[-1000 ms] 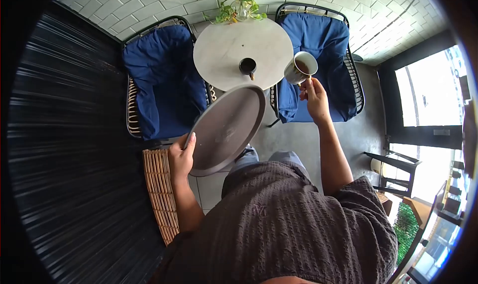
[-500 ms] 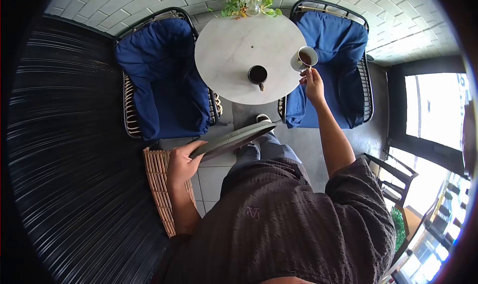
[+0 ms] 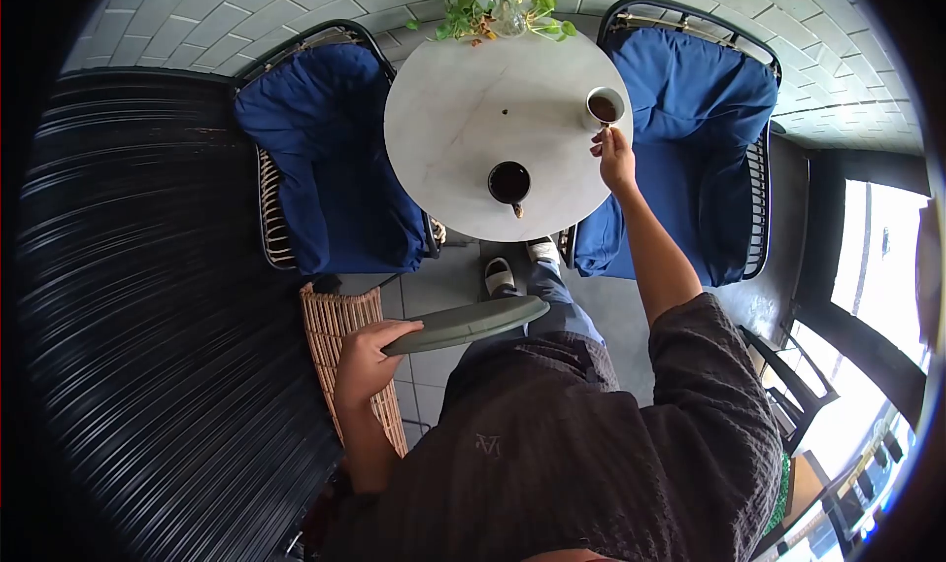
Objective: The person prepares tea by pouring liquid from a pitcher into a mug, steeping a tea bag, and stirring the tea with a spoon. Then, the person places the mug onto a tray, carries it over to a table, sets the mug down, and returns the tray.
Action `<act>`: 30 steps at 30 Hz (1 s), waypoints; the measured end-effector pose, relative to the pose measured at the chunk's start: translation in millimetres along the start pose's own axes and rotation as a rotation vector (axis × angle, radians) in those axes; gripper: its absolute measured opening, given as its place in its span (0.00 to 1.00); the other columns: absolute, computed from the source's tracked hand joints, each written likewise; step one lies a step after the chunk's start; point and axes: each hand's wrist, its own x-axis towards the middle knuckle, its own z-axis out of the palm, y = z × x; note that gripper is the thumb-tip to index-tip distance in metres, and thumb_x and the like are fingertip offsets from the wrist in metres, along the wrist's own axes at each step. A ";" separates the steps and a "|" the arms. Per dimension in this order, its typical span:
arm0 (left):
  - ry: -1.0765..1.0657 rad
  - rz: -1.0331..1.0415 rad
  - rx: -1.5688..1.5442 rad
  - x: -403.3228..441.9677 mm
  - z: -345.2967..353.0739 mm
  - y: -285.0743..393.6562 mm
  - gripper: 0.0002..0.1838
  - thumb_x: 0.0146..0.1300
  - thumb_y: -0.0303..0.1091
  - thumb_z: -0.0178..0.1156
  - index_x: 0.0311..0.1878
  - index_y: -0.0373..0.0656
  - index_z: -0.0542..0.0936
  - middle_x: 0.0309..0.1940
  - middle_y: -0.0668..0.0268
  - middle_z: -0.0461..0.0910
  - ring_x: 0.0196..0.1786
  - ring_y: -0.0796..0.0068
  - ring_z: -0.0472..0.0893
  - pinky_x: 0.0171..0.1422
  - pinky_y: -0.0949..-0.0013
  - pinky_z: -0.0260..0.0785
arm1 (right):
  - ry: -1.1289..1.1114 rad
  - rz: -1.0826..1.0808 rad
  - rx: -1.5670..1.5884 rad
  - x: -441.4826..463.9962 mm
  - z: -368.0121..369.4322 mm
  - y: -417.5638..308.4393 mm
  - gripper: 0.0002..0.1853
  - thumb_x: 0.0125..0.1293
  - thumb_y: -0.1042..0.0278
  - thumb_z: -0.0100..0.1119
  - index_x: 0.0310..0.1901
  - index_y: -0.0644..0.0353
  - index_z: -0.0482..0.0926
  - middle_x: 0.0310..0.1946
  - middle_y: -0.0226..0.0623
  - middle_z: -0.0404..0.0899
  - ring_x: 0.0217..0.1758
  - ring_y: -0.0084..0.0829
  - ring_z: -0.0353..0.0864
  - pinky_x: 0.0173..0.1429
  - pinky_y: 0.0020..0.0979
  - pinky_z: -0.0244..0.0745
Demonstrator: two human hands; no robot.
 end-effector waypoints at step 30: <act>0.243 0.214 -0.366 -50.7 -24.9 23.5 0.11 0.52 0.18 0.61 0.40 0.28 0.83 0.38 0.48 0.85 0.41 0.64 0.87 0.46 0.67 0.79 | 0.032 0.210 -0.290 -172.7 -42.0 7.4 0.16 0.67 0.56 0.60 0.36 0.65 0.80 0.24 0.39 0.81 0.27 0.26 0.79 0.38 0.31 0.75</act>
